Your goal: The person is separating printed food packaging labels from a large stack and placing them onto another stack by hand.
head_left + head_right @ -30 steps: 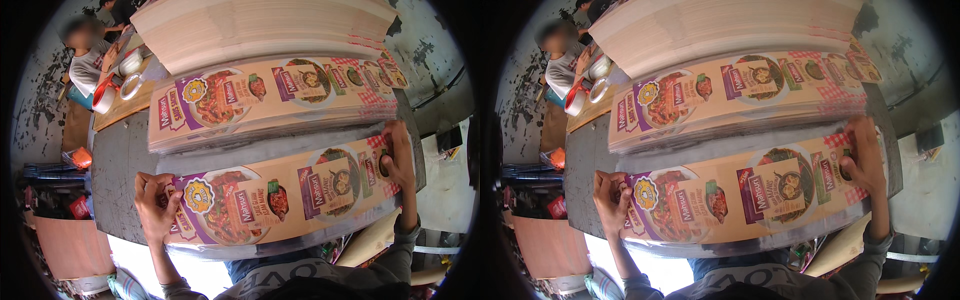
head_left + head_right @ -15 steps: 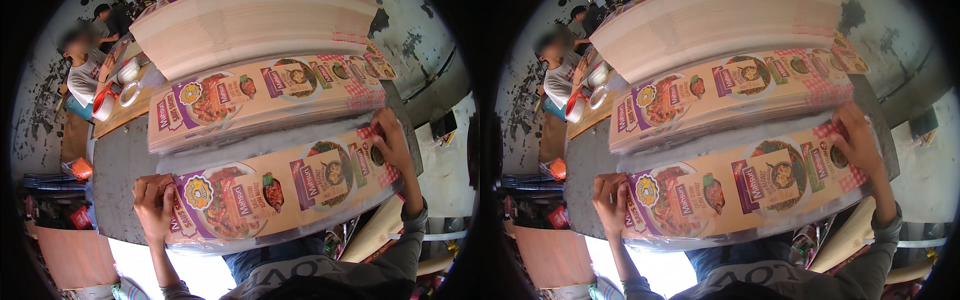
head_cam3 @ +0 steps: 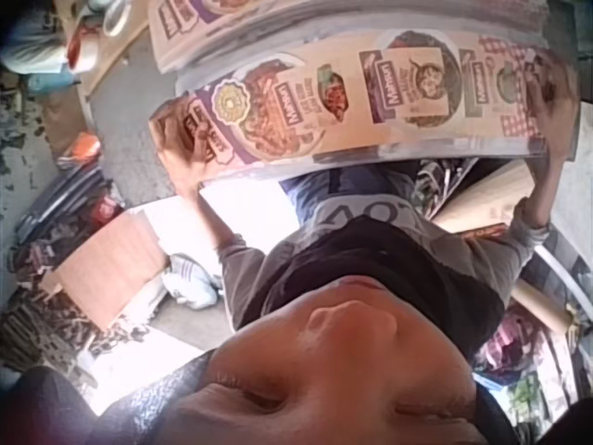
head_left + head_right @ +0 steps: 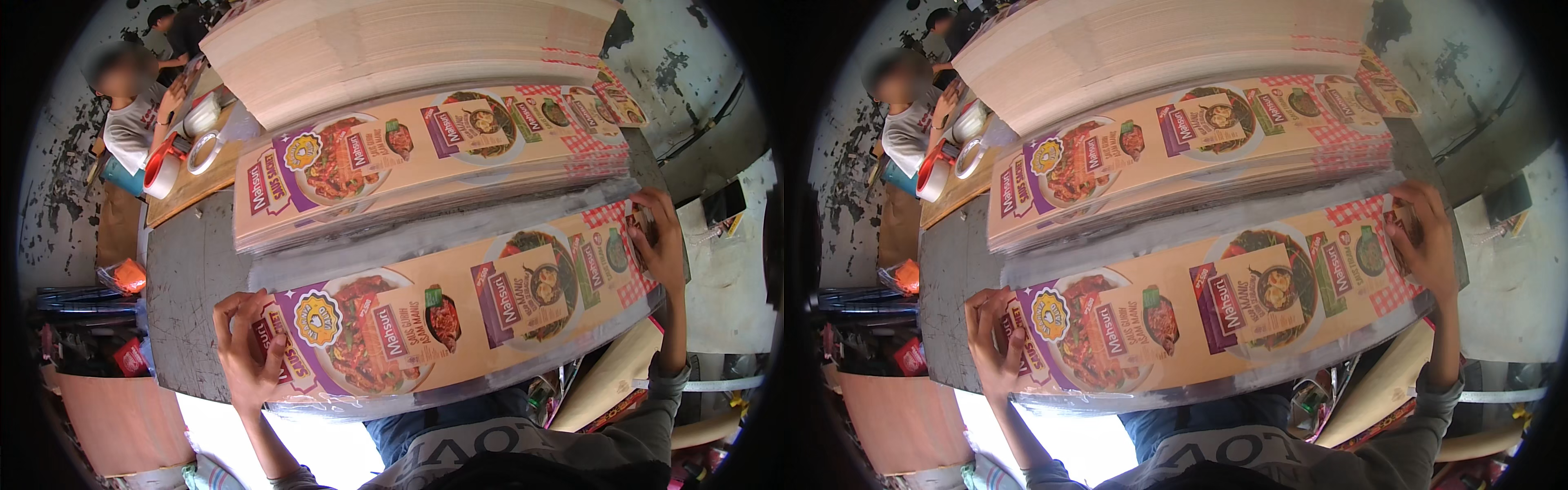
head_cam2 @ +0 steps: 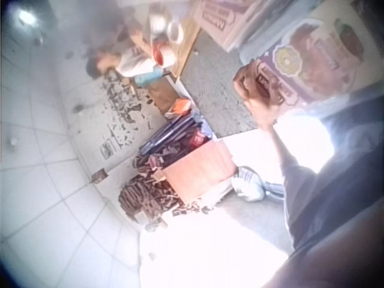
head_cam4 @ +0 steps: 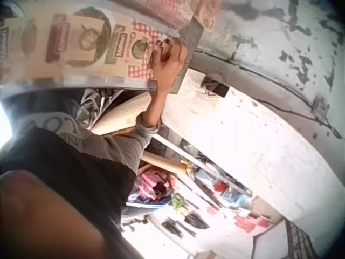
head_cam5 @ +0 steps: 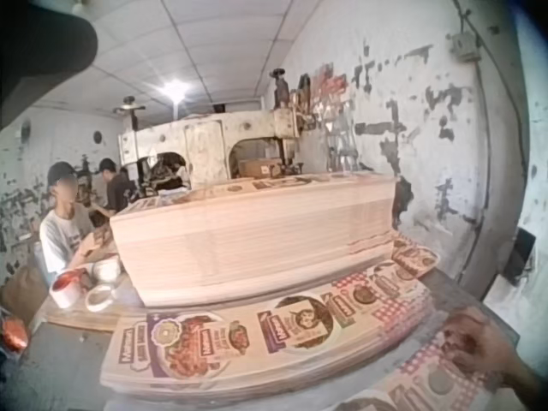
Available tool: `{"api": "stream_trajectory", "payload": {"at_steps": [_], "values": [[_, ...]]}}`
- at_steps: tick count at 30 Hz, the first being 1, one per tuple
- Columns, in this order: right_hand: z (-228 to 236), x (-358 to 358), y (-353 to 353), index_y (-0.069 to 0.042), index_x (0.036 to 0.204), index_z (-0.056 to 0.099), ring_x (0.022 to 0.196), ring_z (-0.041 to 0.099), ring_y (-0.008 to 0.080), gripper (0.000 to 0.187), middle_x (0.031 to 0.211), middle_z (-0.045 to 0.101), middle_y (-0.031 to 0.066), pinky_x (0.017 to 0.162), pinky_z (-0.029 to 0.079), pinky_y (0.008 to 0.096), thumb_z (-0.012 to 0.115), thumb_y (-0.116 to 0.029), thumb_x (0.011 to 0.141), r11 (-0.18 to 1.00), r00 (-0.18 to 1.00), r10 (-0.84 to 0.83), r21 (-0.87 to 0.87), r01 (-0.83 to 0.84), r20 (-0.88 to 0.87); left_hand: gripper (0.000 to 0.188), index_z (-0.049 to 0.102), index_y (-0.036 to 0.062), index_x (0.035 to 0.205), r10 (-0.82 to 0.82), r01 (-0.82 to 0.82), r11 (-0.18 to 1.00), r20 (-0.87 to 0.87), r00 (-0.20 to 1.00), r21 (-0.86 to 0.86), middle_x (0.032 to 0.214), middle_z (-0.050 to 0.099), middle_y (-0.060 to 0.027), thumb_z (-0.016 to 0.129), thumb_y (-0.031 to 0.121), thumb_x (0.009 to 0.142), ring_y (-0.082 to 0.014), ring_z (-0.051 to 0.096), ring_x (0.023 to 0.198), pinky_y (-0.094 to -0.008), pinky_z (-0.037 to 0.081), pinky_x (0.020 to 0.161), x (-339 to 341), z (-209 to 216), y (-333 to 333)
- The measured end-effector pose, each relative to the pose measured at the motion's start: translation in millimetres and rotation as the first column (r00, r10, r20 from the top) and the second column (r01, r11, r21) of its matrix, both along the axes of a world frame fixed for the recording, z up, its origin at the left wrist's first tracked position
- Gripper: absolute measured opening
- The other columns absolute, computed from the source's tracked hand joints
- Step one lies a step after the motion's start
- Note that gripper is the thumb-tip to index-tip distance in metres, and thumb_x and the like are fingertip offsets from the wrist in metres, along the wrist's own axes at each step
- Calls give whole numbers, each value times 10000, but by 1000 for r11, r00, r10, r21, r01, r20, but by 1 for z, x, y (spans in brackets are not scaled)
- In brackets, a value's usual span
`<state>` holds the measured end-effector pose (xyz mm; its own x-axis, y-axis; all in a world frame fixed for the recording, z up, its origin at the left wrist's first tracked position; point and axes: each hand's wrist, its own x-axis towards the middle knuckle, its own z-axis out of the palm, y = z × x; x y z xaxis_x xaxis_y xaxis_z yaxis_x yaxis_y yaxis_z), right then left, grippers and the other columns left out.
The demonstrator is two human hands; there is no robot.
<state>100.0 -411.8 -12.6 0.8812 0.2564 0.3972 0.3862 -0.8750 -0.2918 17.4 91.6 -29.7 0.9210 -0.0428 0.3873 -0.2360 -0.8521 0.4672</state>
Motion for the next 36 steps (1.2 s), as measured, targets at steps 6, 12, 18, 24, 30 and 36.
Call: {"api": "stream_trajectory", "payload": {"at_steps": [6, 12, 18, 24, 30, 36], "values": [[2, 8, 2, -22, 994, 480, 916, 466, 281, 344, 1003, 476, 128, 818, 378, 335, 636, -121, 704, 1000, 1000, 20, -2, -20, -23, 324, 573, 17, 968, 52, -51, 999, 30, 998, -5, 968, 466, -136, 658, 120, 673, -268, 558, 823, -368, 485, 671, 9, 1, -6], [-2, 9, -1, -29, 890, 452, 761, 401, 239, 328, 839, 412, 97, 700, 344, 314, 663, -178, 688, 999, 999, -12, 29, 14, -36, 293, 566, 22, 907, 90, -94, 994, 67, 994, 47, 922, 475, -123, 682, 92, 646, -268, 540, 810, -369, 458, 669, 9, 2, -7], [-8, 11, -7, -26, 815, 445, 700, 360, 219, 327, 744, 374, 73, 651, 311, 307, 671, -223, 684, 999, 999, -33, 20, 34, -32, 265, 551, 12, 845, 100, -101, 994, 35, 994, 36, 855, 481, -103, 698, 72, 633, -252, 524, 758, -361, 440, 660, 14, 2, -8], [-7, 10, -5, -25, 797, 450, 696, 377, 227, 317, 739, 392, 75, 655, 319, 319, 671, -227, 691, 999, 999, -48, -11, 48, 12, 229, 559, 0, 822, 107, -108, 994, -31, 994, -30, 825, 496, -93, 704, 38, 649, -245, 504, 754, -345, 423, 665, 13, 2, -3], [-2, 12, 7, -32, 805, 466, 713, 417, 226, 293, 763, 421, 72, 664, 339, 313, 689, -167, 671, 995, 995, 99, -28, -99, -5, 206, 558, 4, 833, 9, -19, 978, 48, 999, 207, 820, 509, -85, 681, 51, 675, -246, 478, 753, -348, 367, 730, 23, 8, -16], [0, 7, 56, -25, 796, 477, 697, 445, 228, 213, 765, 442, 71, 623, 370, 308, 662, -67, 699, 987, 986, 154, 48, -151, -60, 163, 459, -7, 768, -97, 100, 993, -44, 994, 66, 797, 487, -108, 622, -1, 749, -233, 482, 669, -321, 420, 597, 29, 8, -17]]}}
